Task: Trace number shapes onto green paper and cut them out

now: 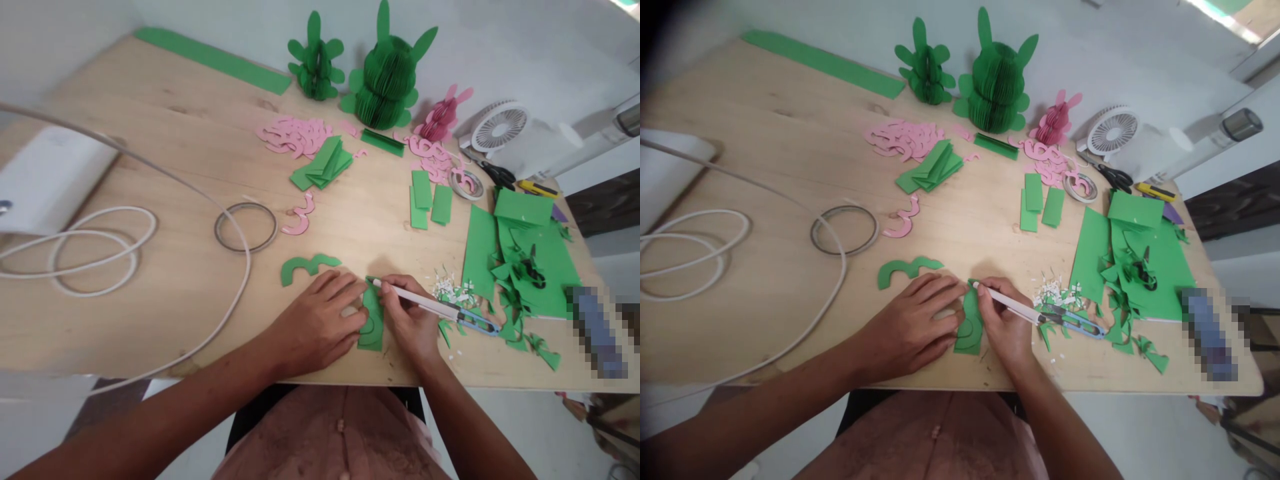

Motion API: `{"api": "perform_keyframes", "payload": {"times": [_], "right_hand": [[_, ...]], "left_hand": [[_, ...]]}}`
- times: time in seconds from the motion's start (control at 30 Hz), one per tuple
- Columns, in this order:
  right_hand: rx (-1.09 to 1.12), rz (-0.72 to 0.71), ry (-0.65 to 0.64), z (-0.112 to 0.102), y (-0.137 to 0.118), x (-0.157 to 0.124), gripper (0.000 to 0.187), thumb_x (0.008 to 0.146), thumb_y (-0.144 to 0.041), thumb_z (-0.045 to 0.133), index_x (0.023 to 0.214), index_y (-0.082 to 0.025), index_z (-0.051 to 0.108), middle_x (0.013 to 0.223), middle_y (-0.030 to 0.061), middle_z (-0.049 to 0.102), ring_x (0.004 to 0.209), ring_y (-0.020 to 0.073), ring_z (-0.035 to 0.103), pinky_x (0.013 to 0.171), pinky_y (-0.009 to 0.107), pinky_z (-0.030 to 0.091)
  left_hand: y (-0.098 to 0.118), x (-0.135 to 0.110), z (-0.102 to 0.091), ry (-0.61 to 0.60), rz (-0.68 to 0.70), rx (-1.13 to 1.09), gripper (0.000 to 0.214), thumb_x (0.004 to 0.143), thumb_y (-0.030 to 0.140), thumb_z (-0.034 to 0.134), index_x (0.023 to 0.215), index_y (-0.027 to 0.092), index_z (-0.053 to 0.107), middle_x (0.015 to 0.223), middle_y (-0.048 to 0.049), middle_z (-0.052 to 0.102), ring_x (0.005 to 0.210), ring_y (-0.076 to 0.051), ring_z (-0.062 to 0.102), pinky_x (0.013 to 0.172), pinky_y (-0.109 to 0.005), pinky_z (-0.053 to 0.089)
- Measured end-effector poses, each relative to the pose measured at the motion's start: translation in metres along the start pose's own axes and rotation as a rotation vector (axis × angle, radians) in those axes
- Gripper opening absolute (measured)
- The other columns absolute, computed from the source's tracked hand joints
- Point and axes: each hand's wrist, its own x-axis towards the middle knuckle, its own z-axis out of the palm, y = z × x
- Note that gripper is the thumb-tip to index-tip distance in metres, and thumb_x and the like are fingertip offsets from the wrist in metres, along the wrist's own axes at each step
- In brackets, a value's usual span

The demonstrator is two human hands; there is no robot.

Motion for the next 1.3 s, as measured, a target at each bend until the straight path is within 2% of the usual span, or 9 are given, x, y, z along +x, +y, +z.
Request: {"api": "perform_keyframes", "payload": {"times": [0.37,0.9,1.3], "right_hand": [[-0.024,-0.02,0.0,-0.0018,-0.0005,-0.0017,0.011,0.087,-0.028,0.06,0.083,-0.02,0.067,0.069,-0.0001,0.067,0.057,0.0126,0.057,0.053,0.024,0.045],[-0.082,-0.104,0.0,-0.0058,-0.0026,-0.0047,0.011,0.088,-0.026,0.059,0.082,-0.019,0.066,0.069,-0.0007,0.067,0.057,0.0117,0.057,0.053,0.022,0.045],[-0.099,-0.111,0.001,-0.0072,0.002,-0.0091,0.011,0.088,-0.027,0.059,0.084,-0.02,0.066,0.071,0.0001,0.068,0.059,0.0126,0.058,0.055,0.023,0.046]], "left_hand": [[0.0,0.0001,0.0006,-0.002,0.005,0.007,0.009,0.089,0.025,0.054,0.088,0.019,0.061,0.123,-0.0116,0.059,0.122,-0.03,0.048,0.105,-0.051,0.036],[0.0009,-0.0001,0.0008,-0.011,0.008,0.026,0.014,0.09,0.025,0.052,0.096,0.019,0.062,0.124,-0.0122,0.059,0.122,-0.03,0.047,0.106,-0.051,0.036],[0.0008,-0.001,0.0019,0.018,0.015,0.044,0.017,0.09,0.027,0.052,0.099,0.019,0.064,0.123,-0.0123,0.059,0.121,-0.03,0.048,0.105,-0.05,0.038]]}}
